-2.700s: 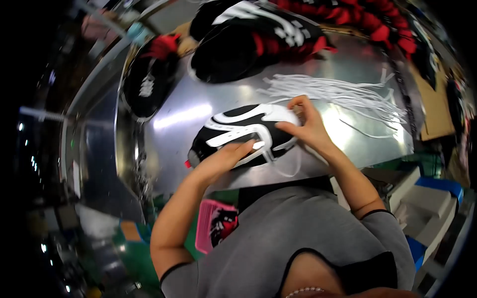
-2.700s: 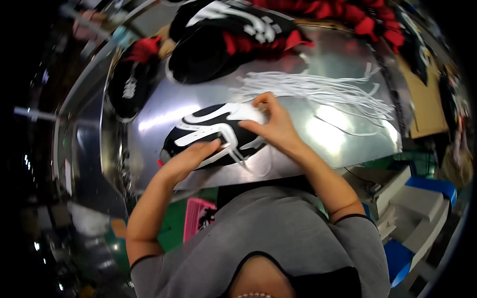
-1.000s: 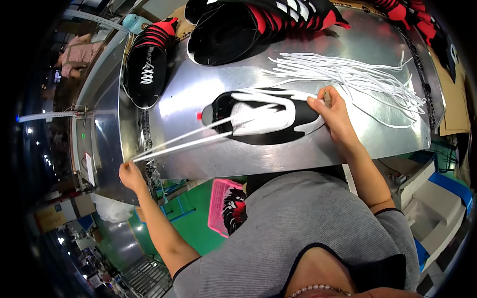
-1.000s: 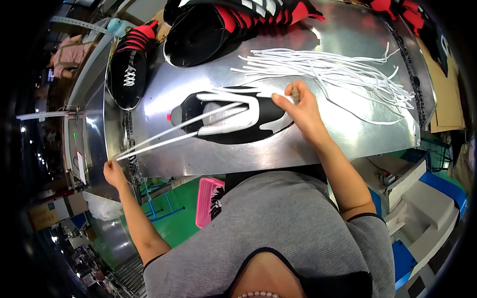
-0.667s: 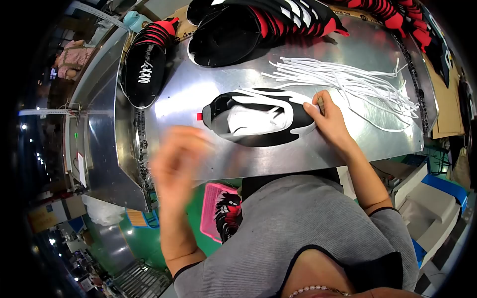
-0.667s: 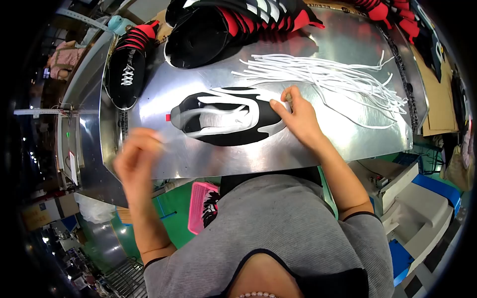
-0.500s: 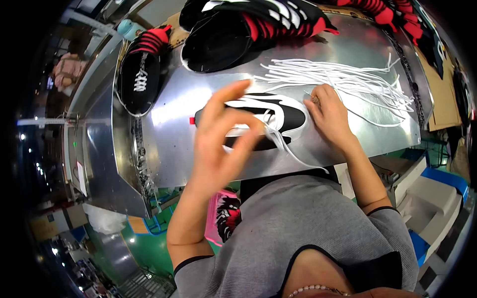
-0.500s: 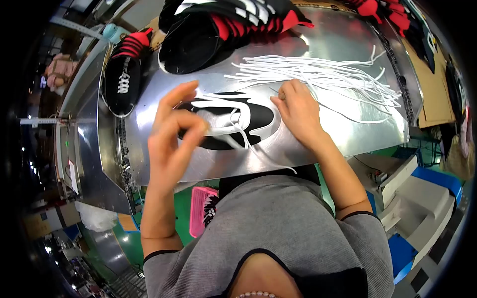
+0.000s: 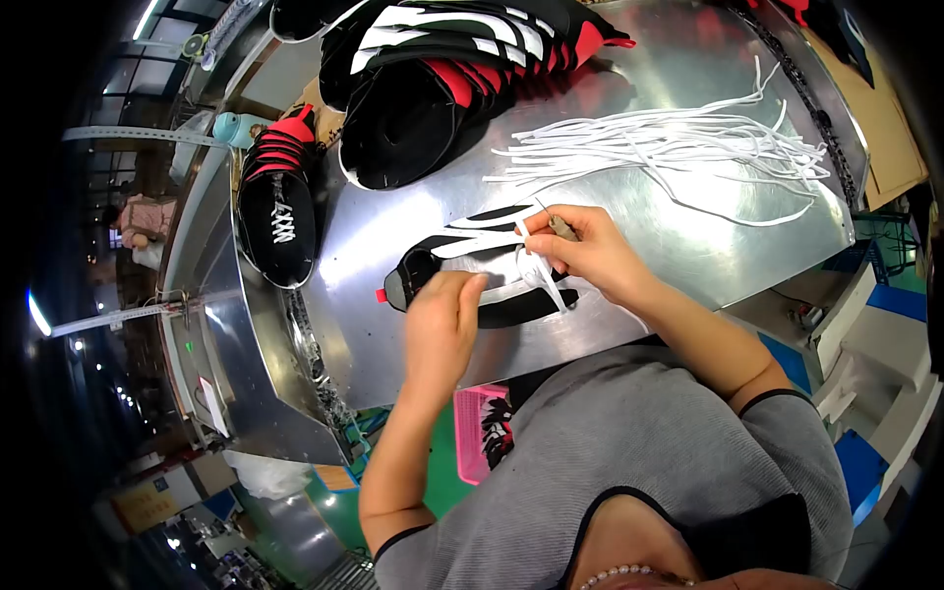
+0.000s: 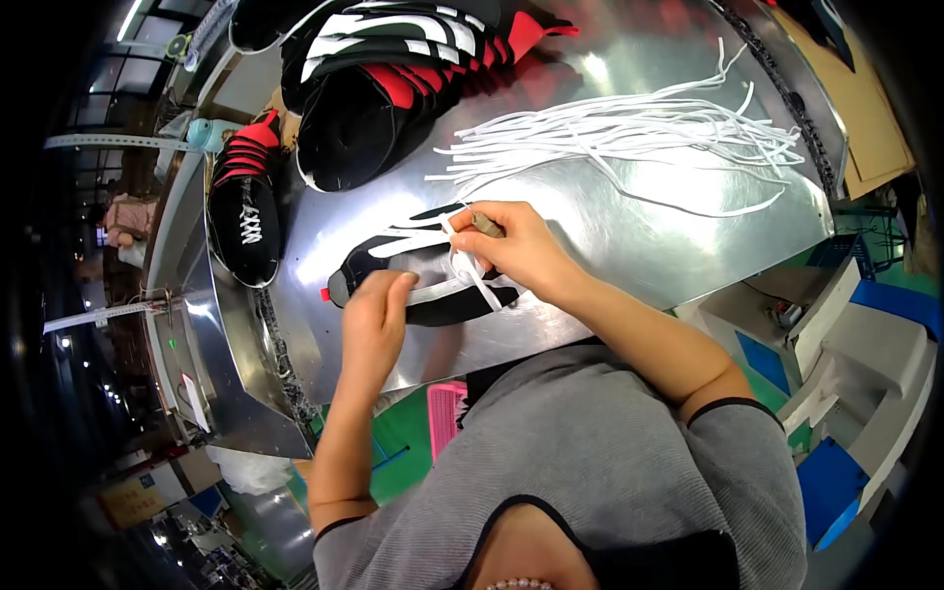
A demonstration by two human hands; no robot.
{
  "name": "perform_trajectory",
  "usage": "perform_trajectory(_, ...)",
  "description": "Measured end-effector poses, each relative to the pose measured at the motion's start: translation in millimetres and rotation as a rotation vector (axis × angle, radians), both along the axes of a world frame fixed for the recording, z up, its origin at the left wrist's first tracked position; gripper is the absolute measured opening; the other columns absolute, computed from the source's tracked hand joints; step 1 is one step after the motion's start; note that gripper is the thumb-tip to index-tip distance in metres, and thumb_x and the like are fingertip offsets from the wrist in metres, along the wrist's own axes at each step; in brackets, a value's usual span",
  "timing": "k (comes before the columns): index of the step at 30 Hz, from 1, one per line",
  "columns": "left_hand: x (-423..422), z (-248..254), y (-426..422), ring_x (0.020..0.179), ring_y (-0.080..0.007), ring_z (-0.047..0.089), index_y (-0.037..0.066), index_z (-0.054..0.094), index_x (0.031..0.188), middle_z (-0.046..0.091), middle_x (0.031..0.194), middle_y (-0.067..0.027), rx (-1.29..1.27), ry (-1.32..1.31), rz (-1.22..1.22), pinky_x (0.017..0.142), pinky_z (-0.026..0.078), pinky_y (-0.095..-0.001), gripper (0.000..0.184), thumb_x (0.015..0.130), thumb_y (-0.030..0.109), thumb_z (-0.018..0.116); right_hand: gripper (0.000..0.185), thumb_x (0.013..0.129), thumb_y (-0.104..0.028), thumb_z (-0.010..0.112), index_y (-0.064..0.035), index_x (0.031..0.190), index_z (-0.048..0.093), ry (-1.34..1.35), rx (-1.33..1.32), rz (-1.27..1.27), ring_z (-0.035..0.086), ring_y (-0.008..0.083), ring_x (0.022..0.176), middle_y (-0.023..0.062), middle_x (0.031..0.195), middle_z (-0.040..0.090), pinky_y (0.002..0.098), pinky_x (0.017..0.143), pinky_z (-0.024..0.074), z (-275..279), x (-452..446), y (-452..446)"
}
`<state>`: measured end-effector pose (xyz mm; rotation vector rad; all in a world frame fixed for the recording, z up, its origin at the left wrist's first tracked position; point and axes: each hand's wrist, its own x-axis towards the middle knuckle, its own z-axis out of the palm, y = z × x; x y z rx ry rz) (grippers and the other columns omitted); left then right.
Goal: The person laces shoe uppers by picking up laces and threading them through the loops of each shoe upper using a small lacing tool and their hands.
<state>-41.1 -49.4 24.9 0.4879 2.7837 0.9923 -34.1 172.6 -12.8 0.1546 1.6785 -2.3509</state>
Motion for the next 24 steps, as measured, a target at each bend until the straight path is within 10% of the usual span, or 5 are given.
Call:
perform_trajectory(3,-34.5,-19.8,-7.4,0.082,-0.0182,0.065,-0.002,0.067,0.105,0.070,0.089,-0.0115,0.263,-0.700,0.162,0.073,0.050,-0.0325,0.065,0.096,0.061,0.050,0.030,0.085,-0.009,0.071,-0.0020,0.112,0.060,0.006,0.185,-0.004,0.054,0.0064,0.065,0.0016,0.080,0.065,0.0235,0.059,0.0445,-2.5,-2.8,-10.4)
perform_trajectory(6,-53.9,-5.7,13.2,0.074,-0.0106,0.062,0.000,0.067,0.103,0.068,0.087,-0.0064,0.235,-1.109,0.188,0.068,0.049,-0.0230,0.064,0.096,0.061,0.049,0.034,0.081,-0.011,0.073,-0.0041,0.111,0.058,0.046,0.378,-0.038,0.063,0.0174,0.071,0.0085,0.081,0.067,0.0325,0.068,0.0503,-8.0,-3.0,-14.5)
perform_trajectory(14,-12.0,-13.4,28.3,0.061,-0.0097,0.058,0.001,0.066,0.098,0.066,0.083,-0.0047,0.426,-0.834,0.291,0.057,0.046,-0.0241,0.033,0.095,0.034,0.064,0.036,0.080,-0.014,0.072,-0.0050,0.110,0.055,0.134,0.641,0.067,0.066,0.0319,0.081,0.0137,0.083,0.068,0.0397,0.070,0.0497,-2.0,2.5,-8.5)
perform_trajectory(24,9.0,-17.4,40.1,0.055,-0.0043,0.054,-0.001,0.069,0.096,0.067,0.077,-0.0025,0.535,-0.440,0.320,0.043,0.039,-0.0196,0.017,0.088,0.014,0.073,0.019,0.089,-0.013,0.066,-0.0008,0.101,0.056,0.446,0.596,0.023,0.066,0.0276,0.075,0.0130,0.079,0.066,0.0357,0.069,0.0507,1.3,25.4,9.3)
